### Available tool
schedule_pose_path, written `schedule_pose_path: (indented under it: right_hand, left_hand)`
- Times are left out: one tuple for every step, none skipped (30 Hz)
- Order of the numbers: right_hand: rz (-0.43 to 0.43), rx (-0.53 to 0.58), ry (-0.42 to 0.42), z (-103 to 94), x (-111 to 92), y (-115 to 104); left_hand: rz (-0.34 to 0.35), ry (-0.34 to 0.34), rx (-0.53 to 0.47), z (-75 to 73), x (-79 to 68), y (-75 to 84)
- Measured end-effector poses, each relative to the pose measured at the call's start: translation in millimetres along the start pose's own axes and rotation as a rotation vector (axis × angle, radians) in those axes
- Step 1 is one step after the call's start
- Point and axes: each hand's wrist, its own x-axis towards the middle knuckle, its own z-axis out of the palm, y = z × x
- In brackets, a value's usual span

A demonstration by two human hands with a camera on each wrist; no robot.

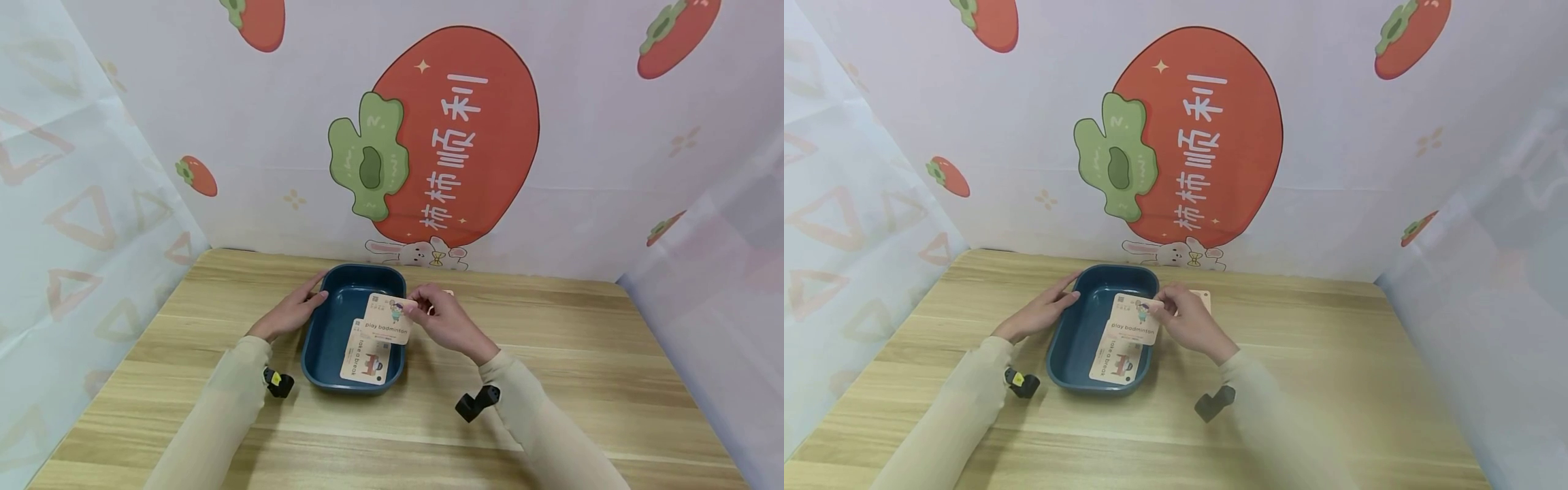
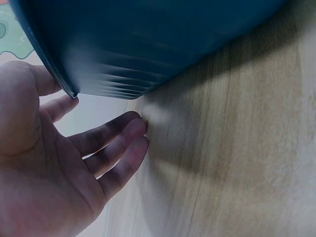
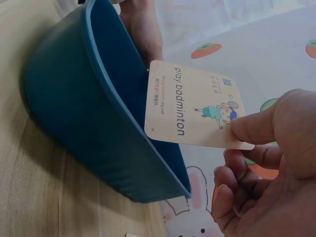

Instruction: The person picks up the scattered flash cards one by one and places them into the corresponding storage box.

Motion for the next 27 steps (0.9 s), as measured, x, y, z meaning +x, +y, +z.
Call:
schedule_pose_path:
  right_hand:
    - [-0.003, -0.006, 0.000, 0.4, 0.0, 0.3]
    - [0.000, -0.004, 0.003, 0.8, -0.1, 0.6]
    - [0.002, -0.003, 0.004, 1.3, -0.1, 1.0]
    - [0.007, -0.004, 0.005, 1.7, -0.1, 1.4]
    - [0.010, -0.004, 0.006, 2.0, -0.2, 1.5]
    - [0.015, -0.004, 0.006, 2.3, -0.3, 1.8]
    - [0.019, -0.003, 0.005, 2.6, -0.3, 2.0]
    - [0.025, -0.001, 0.004, 2.9, -0.3, 2.3]
    - [0.028, -0.001, 0.003, 3.2, -0.4, 2.2]
    - [0.030, -0.001, 0.002, 3.4, -0.4, 2.0]
    - [0.030, -0.001, 0.002, 3.5, -0.5, 1.8]
    - [0.028, 0.000, 0.001, 3.8, -0.4, 1.1]
    - [0.024, 0.001, 0.001, 4.0, -0.2, 0.8]
    - [0.021, 0.003, 0.001, 4.2, 0.0, 0.5]
    - [0.017, 0.004, 0.001, 4.4, 0.2, 0.0]
    - [0.011, 0.004, 0.000, 4.7, 0.4, -0.2]
    - [0.007, 0.002, 0.000, 4.9, 0.6, -0.5]
    - [0.003, 0.002, -0.001, 5.3, 0.8, -0.8]
    - [-0.001, 0.000, -0.002, 5.6, 0.9, -0.7]
    - [-0.003, 0.000, -0.003, 5.9, 1.0, -1.0]
    - [-0.004, -0.001, -0.004, 6.3, 1.1, -1.2]
    - [-0.005, 0.000, -0.004, 6.7, 1.3, -1.4]
    - [-0.003, 0.003, -0.004, 7.2, 1.5, -1.6]
    - [0.001, 0.008, -0.004, 7.8, 1.7, -2.0]
    - [0.006, 0.011, -0.003, 8.2, 1.8, -2.3]
    - [0.013, 0.016, -0.002, 8.7, 2.0, -2.7]
    - [0.019, 0.019, -0.001, 9.1, 2.2, -3.1]
  left_hand:
    - [-0.001, 0.000, 0.000, 0.1, 0.0, 0.2]
    - [-0.007, 0.002, 0.000, 0.2, 0.0, 0.5]
    - [-0.013, 0.003, -0.001, 0.3, 0.0, 0.7]
    - [-0.017, 0.005, -0.002, 0.4, 0.1, 0.8]
    - [-0.017, 0.004, 0.003, 0.6, 0.0, 0.9]
    - [-0.018, 0.004, 0.006, 0.7, 0.1, 1.0]
    - [-0.020, 0.005, 0.006, 0.8, 0.1, 1.0]
    - [-0.024, 0.006, 0.006, 0.9, 0.3, 0.9]
    - [-0.023, 0.005, 0.007, 1.0, 0.4, 0.6]
    - [-0.021, 0.004, 0.008, 1.1, 0.5, 0.5]
    - [-0.018, 0.004, 0.011, 1.1, 0.5, 0.4]
    - [-0.020, 0.005, 0.009, 1.0, 0.6, 0.4]
    - [-0.020, 0.006, 0.010, 0.8, 0.7, 0.4]
    - [-0.021, 0.006, 0.011, 0.6, 0.6, 0.5]
    - [-0.020, 0.007, 0.013, 0.6, 0.6, 0.7]
    - [-0.019, 0.007, 0.013, 0.5, 0.6, 0.9]
    - [-0.017, 0.007, 0.014, 0.5, 0.6, 1.0]
    - [-0.017, 0.006, 0.014, 0.5, 0.6, 1.0]
    - [-0.015, 0.006, 0.013, 0.5, 0.7, 0.9]
    - [-0.014, 0.007, 0.012, 0.5, 0.7, 0.7]
    - [-0.012, 0.007, 0.011, 0.5, 0.8, 0.5]
    - [-0.009, 0.007, 0.011, 0.5, 0.8, 0.3]
    - [-0.007, 0.006, 0.010, 0.5, 0.9, 0.2]
    - [-0.006, 0.007, 0.009, 0.5, 0.8, 0.1]
    - [-0.004, 0.007, 0.009, 0.5, 0.8, 0.1]
    - [-0.004, 0.006, 0.010, 0.5, 0.7, 0.1]
    - [-0.004, 0.006, 0.010, 0.6, 0.6, 0.0]
